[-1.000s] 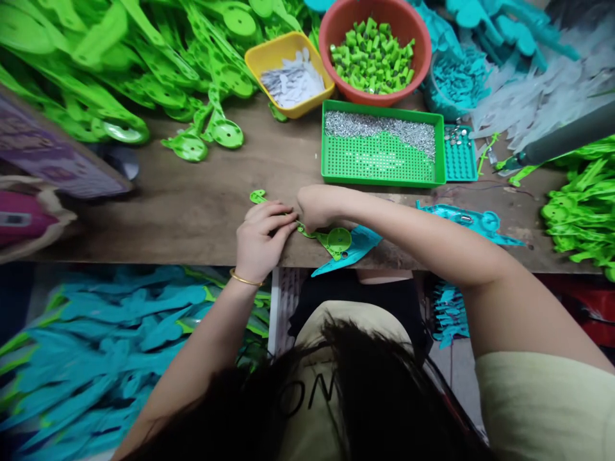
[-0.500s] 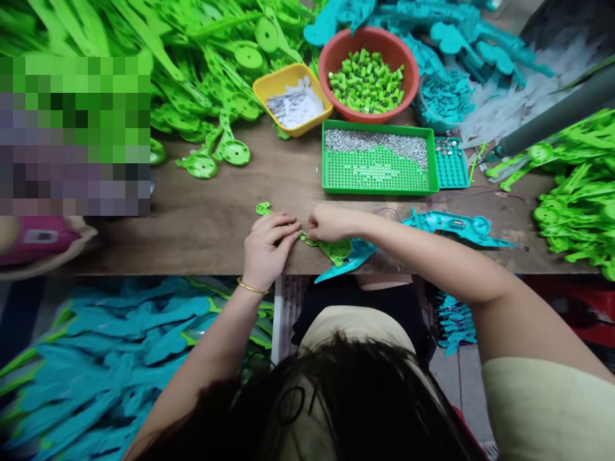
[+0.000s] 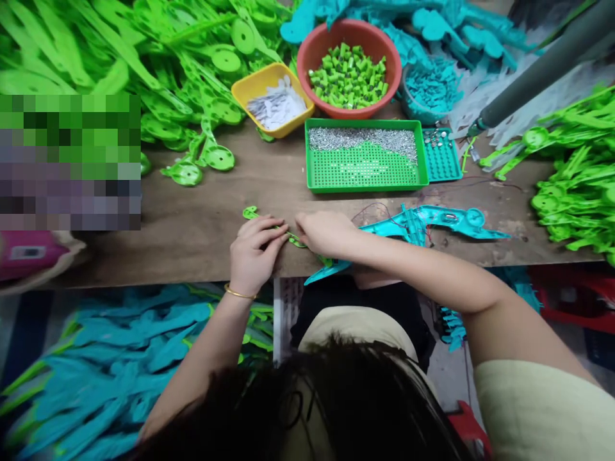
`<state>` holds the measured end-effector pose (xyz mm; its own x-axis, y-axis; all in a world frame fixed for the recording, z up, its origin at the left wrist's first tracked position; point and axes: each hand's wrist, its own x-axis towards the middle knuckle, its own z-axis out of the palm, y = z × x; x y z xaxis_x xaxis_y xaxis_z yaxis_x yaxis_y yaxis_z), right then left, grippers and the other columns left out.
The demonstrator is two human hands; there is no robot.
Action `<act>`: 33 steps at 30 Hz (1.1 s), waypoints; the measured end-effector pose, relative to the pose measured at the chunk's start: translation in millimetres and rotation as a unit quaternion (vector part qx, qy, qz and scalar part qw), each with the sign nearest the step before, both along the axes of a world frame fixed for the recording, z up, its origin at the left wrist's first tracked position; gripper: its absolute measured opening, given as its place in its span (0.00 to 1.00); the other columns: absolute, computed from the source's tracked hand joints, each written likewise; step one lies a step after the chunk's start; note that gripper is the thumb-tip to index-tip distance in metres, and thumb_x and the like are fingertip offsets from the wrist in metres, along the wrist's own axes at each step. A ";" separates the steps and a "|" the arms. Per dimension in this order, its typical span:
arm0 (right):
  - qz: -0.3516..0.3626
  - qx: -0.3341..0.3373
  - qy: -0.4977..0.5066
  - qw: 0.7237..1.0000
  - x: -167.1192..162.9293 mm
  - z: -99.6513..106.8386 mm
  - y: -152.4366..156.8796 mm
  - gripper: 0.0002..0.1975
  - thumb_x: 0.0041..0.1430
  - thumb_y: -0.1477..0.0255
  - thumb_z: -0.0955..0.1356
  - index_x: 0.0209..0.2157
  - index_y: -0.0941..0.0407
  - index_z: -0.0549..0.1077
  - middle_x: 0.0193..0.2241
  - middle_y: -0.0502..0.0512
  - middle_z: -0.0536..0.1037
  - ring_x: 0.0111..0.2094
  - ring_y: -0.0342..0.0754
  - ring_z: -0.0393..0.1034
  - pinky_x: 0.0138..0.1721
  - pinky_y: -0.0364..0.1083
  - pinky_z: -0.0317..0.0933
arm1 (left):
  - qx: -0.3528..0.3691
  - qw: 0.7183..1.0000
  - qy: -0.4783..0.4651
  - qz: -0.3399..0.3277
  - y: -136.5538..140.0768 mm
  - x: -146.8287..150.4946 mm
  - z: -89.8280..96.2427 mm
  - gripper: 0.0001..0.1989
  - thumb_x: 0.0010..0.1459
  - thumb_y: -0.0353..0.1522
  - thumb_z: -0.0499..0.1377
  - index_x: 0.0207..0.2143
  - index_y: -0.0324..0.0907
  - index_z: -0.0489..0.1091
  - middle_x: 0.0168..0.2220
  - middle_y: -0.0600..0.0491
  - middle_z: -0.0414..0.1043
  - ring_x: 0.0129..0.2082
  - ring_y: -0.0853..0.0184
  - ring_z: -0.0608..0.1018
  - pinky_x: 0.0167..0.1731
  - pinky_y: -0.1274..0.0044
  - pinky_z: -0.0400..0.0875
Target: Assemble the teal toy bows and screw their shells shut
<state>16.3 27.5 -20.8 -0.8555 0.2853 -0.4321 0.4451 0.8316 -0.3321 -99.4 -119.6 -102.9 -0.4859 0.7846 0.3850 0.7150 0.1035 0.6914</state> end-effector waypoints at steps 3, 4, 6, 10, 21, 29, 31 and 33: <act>0.010 0.060 0.037 0.997 22.9 3.1 -15.0 0.15 0.68 0.67 0.58 0.45 0.54 0.73 0.39 0.58 0.81 0.36 0.51 0.75 0.31 0.45 0.53 | -0.002 1.000 -0.002 0.001 0.9 0.2 0.4 0.05 0.59 0.32 0.62 0.35 0.44 0.79 0.41 0.51 0.80 0.49 0.62 0.78 0.55 0.63 0.70; 0.026 0.070 0.044 0.996 29.6 2.7 -20.6 0.16 0.69 0.68 0.57 0.46 0.54 0.73 0.39 0.58 0.81 0.36 0.50 0.75 0.30 0.45 0.52 | -0.004 1.000 -0.003 0.003 1.0 0.3 0.7 0.05 0.59 0.32 0.62 0.35 0.44 0.79 0.41 0.52 0.80 0.49 0.62 0.78 0.55 0.63 0.70; 0.056 0.084 0.059 0.993 40.4 -0.3 -30.0 0.16 0.70 0.69 0.56 0.46 0.55 0.72 0.38 0.58 0.80 0.36 0.49 0.75 0.28 0.45 0.50 | -0.008 1.000 -0.005 0.006 1.0 0.5 1.2 0.05 0.59 0.32 0.62 0.36 0.45 0.79 0.41 0.52 0.80 0.49 0.62 0.78 0.55 0.63 0.70; 0.044 0.123 0.085 0.988 51.9 -10.4 -38.8 0.18 0.71 0.71 0.54 0.42 0.58 0.73 0.34 0.58 0.78 0.36 0.47 0.74 0.27 0.46 0.47 | -0.004 1.000 0.001 0.007 0.7 1.5 1.5 0.05 0.59 0.32 0.62 0.36 0.45 0.79 0.41 0.52 0.80 0.49 0.62 0.78 0.55 0.63 0.70; 0.037 0.154 0.158 0.975 64.5 -27.9 -50.6 0.15 0.70 0.72 0.56 0.42 0.56 0.73 0.33 0.55 0.77 0.34 0.46 0.72 0.31 0.46 0.51 | -0.027 0.999 0.031 -0.004 -0.3 -0.7 4.8 0.06 0.60 0.32 0.61 0.38 0.44 0.78 0.42 0.51 0.80 0.50 0.61 0.78 0.56 0.62 0.70; -0.015 0.100 0.096 0.990 59.7 -20.6 -45.2 0.17 0.70 0.70 0.56 0.40 0.56 0.73 0.35 0.55 0.78 0.37 0.47 0.74 0.28 0.46 0.49 | -0.007 0.990 0.114 -0.083 -12.7 35.4 8.1 0.13 0.62 0.25 0.55 0.46 0.43 0.74 0.51 0.47 0.76 0.60 0.59 0.71 0.60 0.59 0.67; -0.013 0.083 0.085 0.993 58.9 -15.5 -42.1 0.16 0.69 0.69 0.56 0.40 0.55 0.74 0.36 0.55 0.79 0.37 0.48 0.75 0.28 0.46 0.48 | -0.006 0.990 0.101 -0.098 -14.6 43.9 5.4 0.13 0.63 0.25 0.54 0.46 0.43 0.74 0.50 0.47 0.76 0.58 0.60 0.73 0.60 0.60 0.67; -0.014 0.065 0.072 0.995 59.1 -10.4 -38.2 0.16 0.69 0.69 0.57 0.40 0.55 0.74 0.36 0.55 0.80 0.36 0.48 0.76 0.27 0.46 0.48 | 0.000 0.991 0.098 -0.095 -14.9 47.1 2.7 0.12 0.63 0.25 0.54 0.45 0.43 0.74 0.49 0.47 0.77 0.56 0.61 0.74 0.59 0.60 0.68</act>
<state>75.3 -10.7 -31.2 -0.8969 0.3557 -0.2629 0.4244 0.8593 -0.2853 -52.3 -134.4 -100.2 -0.2450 0.8552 0.4567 0.8425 -0.0454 0.5368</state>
